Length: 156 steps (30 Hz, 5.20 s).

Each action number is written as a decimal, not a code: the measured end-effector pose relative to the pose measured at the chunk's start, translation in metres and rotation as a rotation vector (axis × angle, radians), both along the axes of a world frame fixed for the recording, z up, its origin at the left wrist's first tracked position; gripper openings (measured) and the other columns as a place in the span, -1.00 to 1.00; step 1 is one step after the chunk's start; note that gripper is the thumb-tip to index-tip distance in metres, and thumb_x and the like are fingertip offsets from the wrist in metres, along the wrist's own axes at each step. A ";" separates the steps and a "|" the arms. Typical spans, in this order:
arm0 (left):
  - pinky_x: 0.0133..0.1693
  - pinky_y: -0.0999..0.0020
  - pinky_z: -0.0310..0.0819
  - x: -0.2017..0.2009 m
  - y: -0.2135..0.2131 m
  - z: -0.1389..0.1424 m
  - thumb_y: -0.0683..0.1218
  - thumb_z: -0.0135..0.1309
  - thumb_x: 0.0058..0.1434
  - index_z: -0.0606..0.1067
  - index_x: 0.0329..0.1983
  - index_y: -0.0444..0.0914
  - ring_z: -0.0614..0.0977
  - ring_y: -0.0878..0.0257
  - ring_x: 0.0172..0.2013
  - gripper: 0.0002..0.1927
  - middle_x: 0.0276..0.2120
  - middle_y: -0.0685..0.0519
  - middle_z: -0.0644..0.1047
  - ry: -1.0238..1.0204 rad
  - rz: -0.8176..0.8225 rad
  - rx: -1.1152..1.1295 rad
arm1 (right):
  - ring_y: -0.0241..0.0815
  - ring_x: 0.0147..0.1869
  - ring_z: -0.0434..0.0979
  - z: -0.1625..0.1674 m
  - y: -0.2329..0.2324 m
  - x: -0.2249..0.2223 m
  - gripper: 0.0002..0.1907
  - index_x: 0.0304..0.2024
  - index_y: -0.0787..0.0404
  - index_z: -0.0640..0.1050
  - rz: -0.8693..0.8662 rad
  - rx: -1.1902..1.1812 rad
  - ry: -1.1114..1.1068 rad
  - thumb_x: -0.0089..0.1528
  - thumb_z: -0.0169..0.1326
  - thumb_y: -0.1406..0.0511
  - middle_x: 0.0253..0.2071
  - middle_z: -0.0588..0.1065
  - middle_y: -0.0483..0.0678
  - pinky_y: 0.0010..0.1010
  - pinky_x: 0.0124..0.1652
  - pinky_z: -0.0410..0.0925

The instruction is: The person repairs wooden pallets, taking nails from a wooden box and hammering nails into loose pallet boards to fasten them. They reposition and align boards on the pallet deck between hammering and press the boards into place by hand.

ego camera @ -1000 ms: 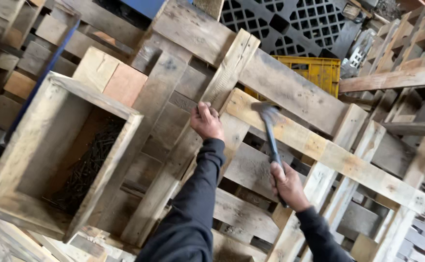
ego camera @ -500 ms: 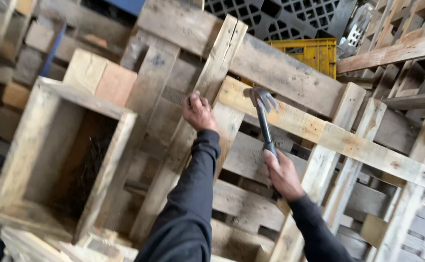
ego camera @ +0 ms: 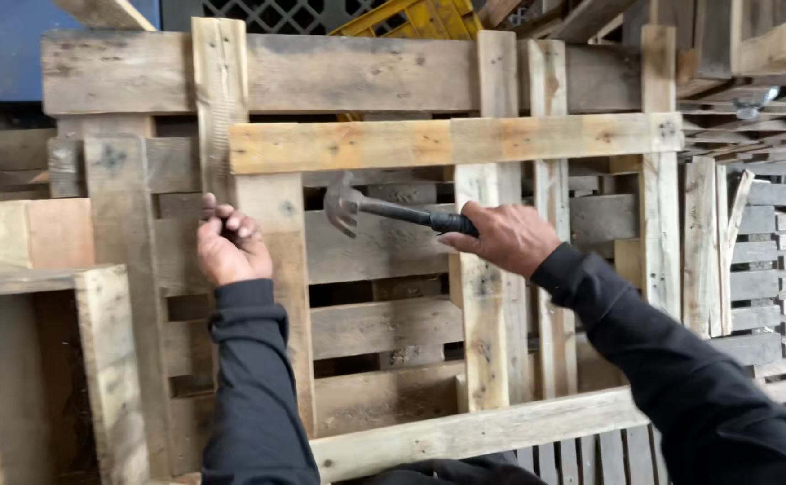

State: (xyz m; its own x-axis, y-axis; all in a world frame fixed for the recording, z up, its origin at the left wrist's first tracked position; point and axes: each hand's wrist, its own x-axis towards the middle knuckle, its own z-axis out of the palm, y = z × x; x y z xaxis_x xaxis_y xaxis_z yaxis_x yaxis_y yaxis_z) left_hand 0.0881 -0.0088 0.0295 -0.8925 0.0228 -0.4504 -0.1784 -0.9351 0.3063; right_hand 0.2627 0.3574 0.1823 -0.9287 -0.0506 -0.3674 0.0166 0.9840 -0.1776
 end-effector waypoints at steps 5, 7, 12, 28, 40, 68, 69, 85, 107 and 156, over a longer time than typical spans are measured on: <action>-0.44 0.49 0.39 0.107 0.037 0.009 -0.13 -0.07 0.48 0.48 0.04 -0.32 0.47 0.34 -0.44 -0.81 -0.17 0.05 0.59 -0.056 -0.151 0.218 | -0.27 -0.71 0.35 0.024 0.083 0.019 -0.37 -0.10 0.21 0.46 -0.132 0.218 -0.381 0.33 -0.14 -0.20 -0.65 0.45 -0.09 -0.35 -0.67 0.38; -0.38 0.47 0.41 0.153 0.045 0.011 -0.07 -0.01 0.54 0.47 0.06 -0.29 0.52 0.34 -0.33 -0.81 -0.13 0.00 0.58 0.148 -0.212 0.094 | -0.34 -0.73 0.28 0.013 0.100 0.027 -0.37 -0.10 0.21 0.46 -0.112 0.258 -0.325 0.35 -0.16 -0.21 -0.64 0.44 -0.10 -0.41 -0.65 0.34; -0.48 0.51 0.38 0.236 0.059 0.015 0.00 -0.03 0.41 0.54 0.08 -0.20 0.50 0.34 -0.43 -0.71 -0.27 0.07 0.58 -0.180 -0.266 0.025 | -0.29 -0.74 0.26 -0.029 0.088 0.089 -0.46 -0.12 0.17 0.41 -0.289 -0.001 -0.306 0.36 -0.15 -0.15 -0.65 0.43 -0.13 -0.32 -0.71 0.32; -0.22 0.22 0.52 0.030 0.295 0.040 -0.06 -0.01 0.63 0.42 -0.17 -0.24 0.59 0.26 -0.34 -0.78 -0.35 0.07 0.60 0.867 -0.229 -1.656 | -0.37 -0.79 0.19 -0.036 0.171 0.225 -0.53 -0.16 0.14 0.44 -0.254 -0.276 -0.139 0.31 -0.01 -0.11 -0.68 0.38 -0.17 -0.42 -0.79 0.22; -0.31 -0.08 0.42 0.025 0.377 0.022 0.07 0.09 0.48 0.50 -0.16 -0.13 0.60 -0.05 -0.22 -0.80 -0.36 -0.03 0.59 0.779 -0.439 -2.183 | -0.22 -0.77 0.38 0.006 0.353 0.290 -0.48 -0.14 0.15 0.45 -0.596 0.220 -0.404 0.30 -0.06 -0.14 -0.58 0.48 -0.07 -0.34 -0.71 0.32; -0.27 0.12 0.45 0.012 0.366 0.006 0.03 0.05 0.44 0.44 -0.25 -0.17 0.57 0.11 -0.25 -0.79 -0.40 0.06 0.57 1.220 -0.404 -2.110 | -0.37 -0.74 0.17 -0.039 0.153 0.145 -0.54 -0.18 0.11 0.39 0.094 0.041 -0.346 0.36 -0.12 -0.12 -0.65 0.33 -0.22 -0.48 -0.72 0.23; -0.28 0.12 0.44 0.011 0.366 0.004 0.02 0.05 0.44 0.44 -0.24 -0.17 0.57 0.12 -0.25 -0.80 -0.39 0.05 0.58 1.225 -0.388 -2.102 | -0.38 -0.75 0.18 -0.042 0.155 0.149 -0.53 -0.20 0.12 0.40 0.104 0.070 -0.336 0.36 -0.11 -0.12 -0.66 0.33 -0.24 -0.49 -0.71 0.23; -0.29 0.18 0.47 -0.003 0.360 0.016 0.01 -0.01 0.39 0.40 -0.30 -0.15 0.56 0.14 -0.30 -0.81 -0.39 0.08 0.57 1.175 -0.386 -2.032 | -0.27 -0.59 0.35 0.030 0.196 0.060 -0.71 -0.16 0.17 0.32 -1.233 -0.718 -0.133 0.40 -0.11 0.09 -0.52 0.35 -0.14 -0.36 -0.58 0.38; -0.26 0.09 0.48 0.018 0.348 0.022 0.08 0.00 0.44 0.45 -0.26 -0.16 0.55 0.07 -0.29 -0.75 -0.38 0.04 0.56 1.125 -0.396 -2.077 | -0.31 -0.58 0.36 -0.019 0.209 0.128 -0.68 -0.12 0.17 0.39 -1.276 -0.787 0.036 0.37 -0.01 0.06 -0.49 0.39 -0.13 -0.38 -0.58 0.37; -0.44 0.45 0.48 0.006 0.335 0.018 -0.04 0.25 0.24 0.61 -0.31 -0.14 0.55 0.31 -0.41 -0.91 -0.41 0.10 0.50 0.974 -0.355 -1.516 | -0.37 -0.69 0.32 -0.051 0.070 0.172 -0.50 0.02 0.17 0.47 -0.849 -0.749 -0.378 0.18 0.14 0.01 -0.57 0.38 -0.21 -0.43 -0.72 0.34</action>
State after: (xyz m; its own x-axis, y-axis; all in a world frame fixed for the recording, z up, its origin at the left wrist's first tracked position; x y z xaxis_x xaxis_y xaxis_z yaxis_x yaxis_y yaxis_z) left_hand 0.0940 0.3261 0.0480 -0.8632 0.3610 0.3529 0.4540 0.2494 0.8554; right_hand 0.4344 0.4271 0.1310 -0.6080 0.2090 -0.7659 0.7869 0.2871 -0.5462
